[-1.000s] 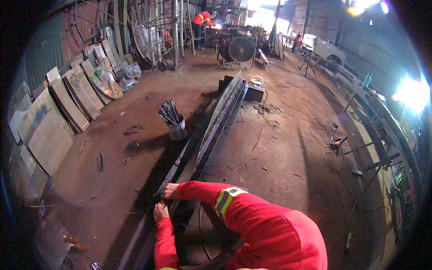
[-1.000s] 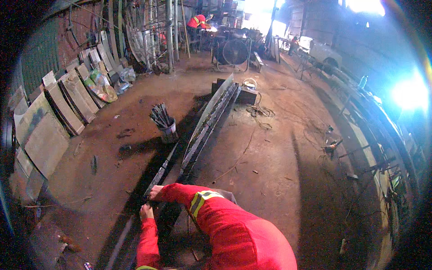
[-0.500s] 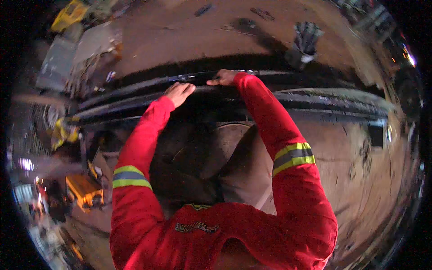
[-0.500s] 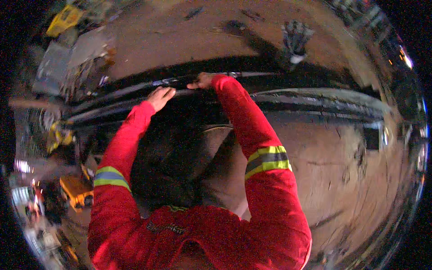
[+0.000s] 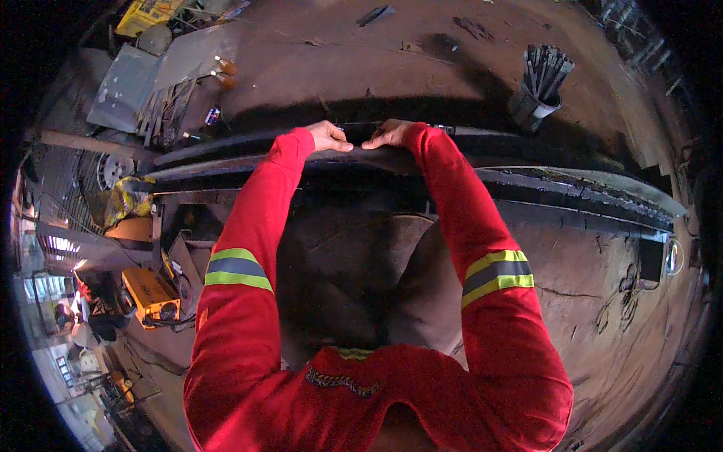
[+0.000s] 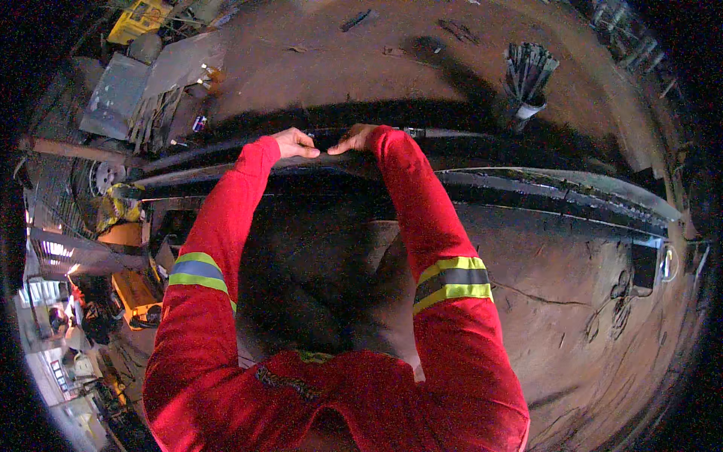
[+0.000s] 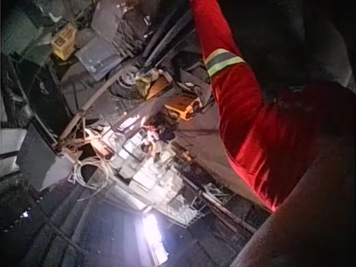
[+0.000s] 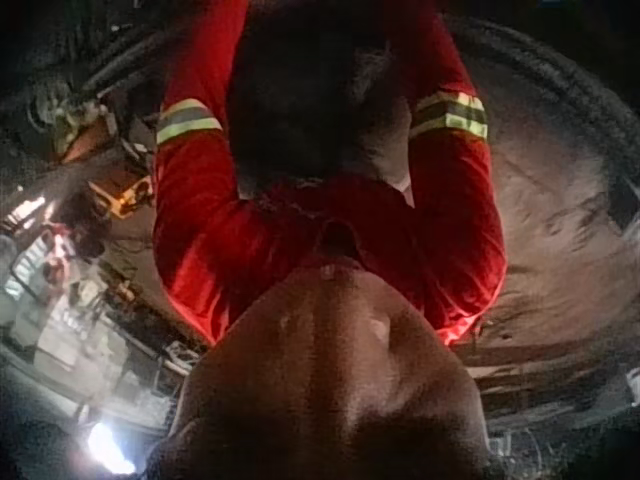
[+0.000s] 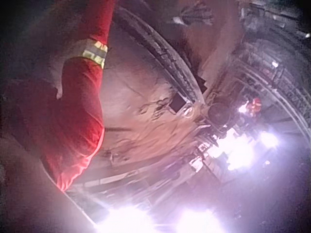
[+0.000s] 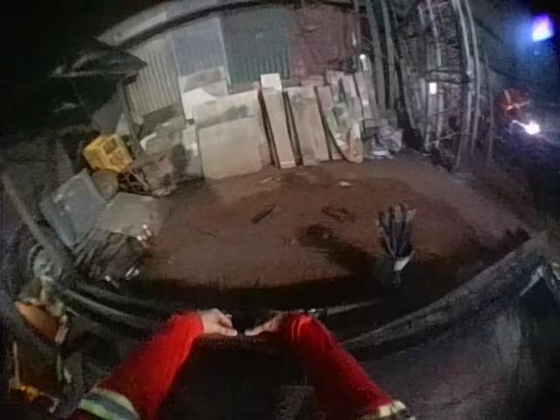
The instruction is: The person aligns and secures a long black metal beam onto a larger metal frame structure. They use their hands to adjust the position of the beam and fasten it in place, working within a cluttered workshop environment.
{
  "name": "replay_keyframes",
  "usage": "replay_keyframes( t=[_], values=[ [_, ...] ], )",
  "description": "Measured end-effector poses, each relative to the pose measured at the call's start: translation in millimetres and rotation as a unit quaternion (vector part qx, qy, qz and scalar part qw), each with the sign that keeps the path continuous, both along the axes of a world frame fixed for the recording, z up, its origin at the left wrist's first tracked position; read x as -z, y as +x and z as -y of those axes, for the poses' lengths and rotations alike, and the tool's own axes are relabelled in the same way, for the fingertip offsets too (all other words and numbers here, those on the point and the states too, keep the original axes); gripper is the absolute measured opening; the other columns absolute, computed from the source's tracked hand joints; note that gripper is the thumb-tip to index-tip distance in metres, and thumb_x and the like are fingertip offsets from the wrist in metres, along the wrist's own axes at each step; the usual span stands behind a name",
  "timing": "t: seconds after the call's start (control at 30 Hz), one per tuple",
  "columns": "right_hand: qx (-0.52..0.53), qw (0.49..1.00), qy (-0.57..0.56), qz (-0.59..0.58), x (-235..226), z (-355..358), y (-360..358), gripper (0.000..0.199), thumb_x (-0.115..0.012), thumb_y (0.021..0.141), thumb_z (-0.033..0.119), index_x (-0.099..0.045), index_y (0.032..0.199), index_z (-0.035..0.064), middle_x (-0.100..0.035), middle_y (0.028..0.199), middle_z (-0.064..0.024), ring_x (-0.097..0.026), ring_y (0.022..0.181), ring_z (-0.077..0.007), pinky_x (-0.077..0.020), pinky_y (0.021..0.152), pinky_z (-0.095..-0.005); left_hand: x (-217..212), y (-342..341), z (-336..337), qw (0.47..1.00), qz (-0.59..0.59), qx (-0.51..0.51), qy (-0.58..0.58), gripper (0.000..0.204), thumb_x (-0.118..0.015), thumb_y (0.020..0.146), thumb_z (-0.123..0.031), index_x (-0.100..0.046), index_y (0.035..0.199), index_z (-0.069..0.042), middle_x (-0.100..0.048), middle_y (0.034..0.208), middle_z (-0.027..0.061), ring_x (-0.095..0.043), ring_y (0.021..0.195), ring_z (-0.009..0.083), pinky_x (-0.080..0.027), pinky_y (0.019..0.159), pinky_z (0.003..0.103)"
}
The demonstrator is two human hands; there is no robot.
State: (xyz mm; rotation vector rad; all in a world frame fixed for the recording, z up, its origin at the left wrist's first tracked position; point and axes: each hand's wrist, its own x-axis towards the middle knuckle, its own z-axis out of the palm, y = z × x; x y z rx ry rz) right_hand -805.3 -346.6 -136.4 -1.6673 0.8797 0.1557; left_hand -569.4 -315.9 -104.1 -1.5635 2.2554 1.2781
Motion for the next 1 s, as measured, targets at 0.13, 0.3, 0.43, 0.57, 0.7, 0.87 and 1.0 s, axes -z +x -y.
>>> replay_keyframes(
  t=[0.13, 0.3, 0.43, 0.57, 0.7, 0.87, 1.0],
  values=[
    [-0.030, 0.997, -0.074, -0.020, -10.7, 7.2, 3.1, 0.082, -0.067, 0.063, 0.066, -0.060, 0.118, 0.0058, -0.054, 0.127, -0.0128, -0.048, 0.120, -0.0313, -0.0371, 0.099, -0.0431, -8.0, -8.1, 16.8, 0.996, 0.028, 0.078, 0.023, 0.048, -0.071, 0.072, -0.050, -0.065, 0.085, -0.005, -0.063, 0.078, 0.0055, -0.057, 0.076, 0.0160, -0.044, 0.073, 0.032],
    [-0.062, 0.987, -0.081, -0.126, -53.4, -4.3, 20.5, 0.082, -0.068, 0.063, 0.065, -0.059, 0.120, 0.0077, -0.054, 0.127, -0.0126, -0.048, 0.119, -0.0308, -0.0370, 0.100, -0.0428, -8.9, -35.8, -3.3, 0.985, 0.135, 0.100, -0.026, 0.081, -0.076, 0.058, -0.058, -0.055, 0.109, 0.002, -0.060, 0.107, 0.0197, -0.055, 0.105, 0.0332, -0.044, 0.087, 0.042],
    [-0.046, 0.987, -0.083, -0.129, -58.1, -3.6, 25.0, 0.078, -0.071, 0.063, 0.062, -0.060, 0.119, 0.0098, -0.056, 0.124, -0.0125, -0.051, 0.115, -0.0304, -0.0415, 0.095, -0.0439, 14.5, 12.9, 22.9, 0.989, -0.114, 0.054, 0.076, 0.057, -0.070, 0.073, -0.051, -0.063, 0.104, -0.003, -0.065, 0.097, 0.0098, -0.057, 0.092, 0.0198, -0.043, 0.083, 0.033],
    [0.001, 0.989, -0.038, -0.144, -45.6, 6.0, 24.5, 0.052, -0.072, 0.070, 0.051, -0.068, 0.103, 0.0107, -0.059, 0.078, -0.0054, -0.057, 0.077, -0.0168, -0.0474, 0.063, -0.0320, 8.2, -1.1, 30.4, 0.993, -0.068, 0.071, 0.068, 0.049, -0.069, 0.075, -0.050, -0.067, 0.095, -0.006, -0.067, 0.088, 0.0050, -0.058, 0.085, 0.0166, -0.043, 0.081, 0.031],
    [-0.037, 0.991, -0.008, -0.129, -38.8, 17.5, 31.7, 0.048, -0.072, 0.073, 0.047, -0.068, 0.100, 0.0082, -0.059, 0.077, -0.0056, -0.057, 0.074, -0.0165, -0.0486, 0.061, -0.0295, 6.5, 2.3, 41.8, 0.991, -0.056, 0.106, 0.058, 0.036, -0.071, 0.076, -0.040, -0.067, 0.085, -0.005, -0.063, 0.073, 0.0019, -0.053, 0.072, 0.0122, -0.042, 0.069, 0.030],
    [-0.068, 0.988, -0.013, -0.137, -40.3, 23.9, 41.1, 0.046, -0.075, 0.071, 0.042, -0.067, 0.096, 0.0035, -0.062, 0.078, -0.0074, -0.059, 0.074, -0.0180, -0.0523, 0.062, -0.0322, -16.6, -14.7, 46.9, 0.976, 0.031, 0.215, 0.000, 0.032, -0.070, 0.078, -0.033, -0.068, 0.092, -0.004, -0.067, 0.080, 0.0101, -0.061, 0.072, 0.0181, -0.046, 0.068, 0.033],
    [-0.106, 0.979, -0.047, -0.165, -51.3, 21.0, 49.9, 0.046, -0.077, 0.069, 0.037, -0.067, 0.097, 0.0027, -0.063, 0.080, -0.0091, -0.060, 0.071, -0.0196, -0.0531, 0.060, -0.0341, -11.8, -15.7, 40.7, 0.977, 0.012, 0.210, -0.041, 0.028, -0.067, 0.080, -0.026, -0.067, 0.097, -0.004, -0.068, 0.090, 0.0125, -0.064, 0.082, 0.0242, -0.048, 0.073, 0.035]
  ],
)
